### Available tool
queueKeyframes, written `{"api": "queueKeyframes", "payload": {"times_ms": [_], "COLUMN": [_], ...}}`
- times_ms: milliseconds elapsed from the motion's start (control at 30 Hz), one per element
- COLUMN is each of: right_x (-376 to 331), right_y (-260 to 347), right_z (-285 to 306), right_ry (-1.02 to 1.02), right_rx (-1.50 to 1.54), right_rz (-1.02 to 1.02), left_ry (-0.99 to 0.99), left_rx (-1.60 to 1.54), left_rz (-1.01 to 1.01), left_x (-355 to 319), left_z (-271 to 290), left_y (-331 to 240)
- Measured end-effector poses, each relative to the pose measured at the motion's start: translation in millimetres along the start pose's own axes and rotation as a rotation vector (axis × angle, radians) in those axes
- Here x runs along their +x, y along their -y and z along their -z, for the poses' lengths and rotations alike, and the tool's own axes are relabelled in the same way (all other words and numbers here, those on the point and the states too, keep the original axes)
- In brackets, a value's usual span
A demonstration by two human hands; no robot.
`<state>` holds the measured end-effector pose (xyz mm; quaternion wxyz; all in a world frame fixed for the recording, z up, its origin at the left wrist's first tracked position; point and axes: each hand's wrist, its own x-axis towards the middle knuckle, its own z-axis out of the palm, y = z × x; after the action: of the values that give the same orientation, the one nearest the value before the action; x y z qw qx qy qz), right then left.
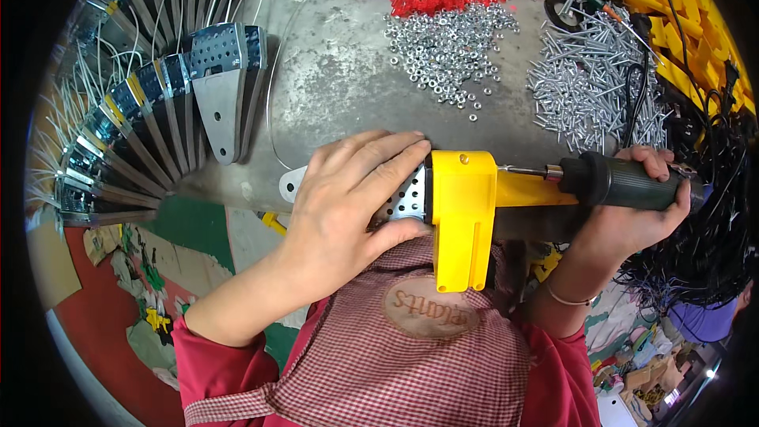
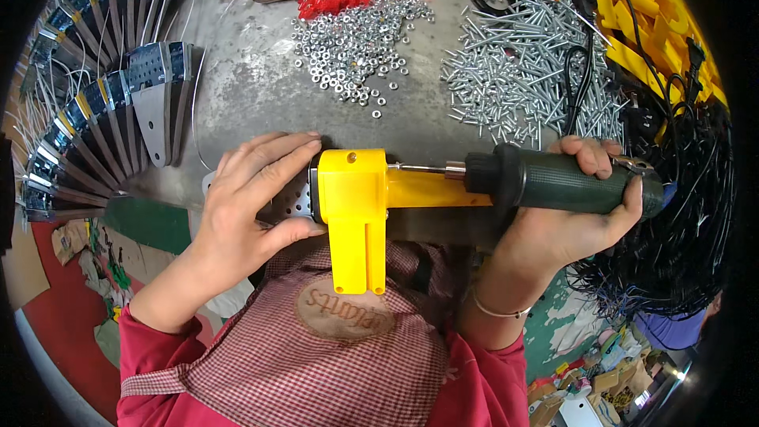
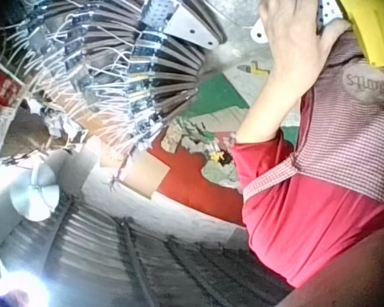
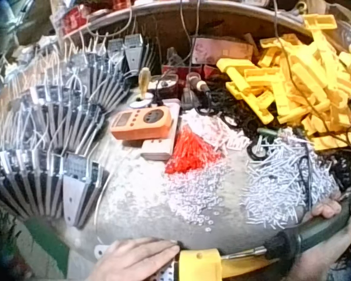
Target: The person connects wires by hand and solders them with a soldering iron, fits metal blades into plastic housings, and fastens the housings together using an electric screwdriver.
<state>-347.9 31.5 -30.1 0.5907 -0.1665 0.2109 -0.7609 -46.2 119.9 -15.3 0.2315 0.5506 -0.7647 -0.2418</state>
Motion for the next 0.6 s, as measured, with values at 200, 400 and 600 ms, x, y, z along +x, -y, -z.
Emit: {"api": "queueKeyframes", "payload": {"times_ms": [200, 400, 600], "right_x": [5.6, -16.4, -38.3], "right_y": [-12.1, 10.1, 4.9], "right_z": [-9.1, -6.8, -0.7], "right_ry": [0.059, 0.135, -0.019], "right_rx": [0.148, 0.143, 0.066], "right_rz": [-0.127, -0.056, 0.020], "left_ry": [-0.054, -0.077, -0.076], "left_rx": [-0.124, -0.088, -0.070], "left_rz": [-0.027, -0.057, -0.063], "left_x": [4.8, 5.1, 2.5], "left_z": [-7.7, -10.4, -11.6], "left_y": [7.5, 10.8, 8.9]}}
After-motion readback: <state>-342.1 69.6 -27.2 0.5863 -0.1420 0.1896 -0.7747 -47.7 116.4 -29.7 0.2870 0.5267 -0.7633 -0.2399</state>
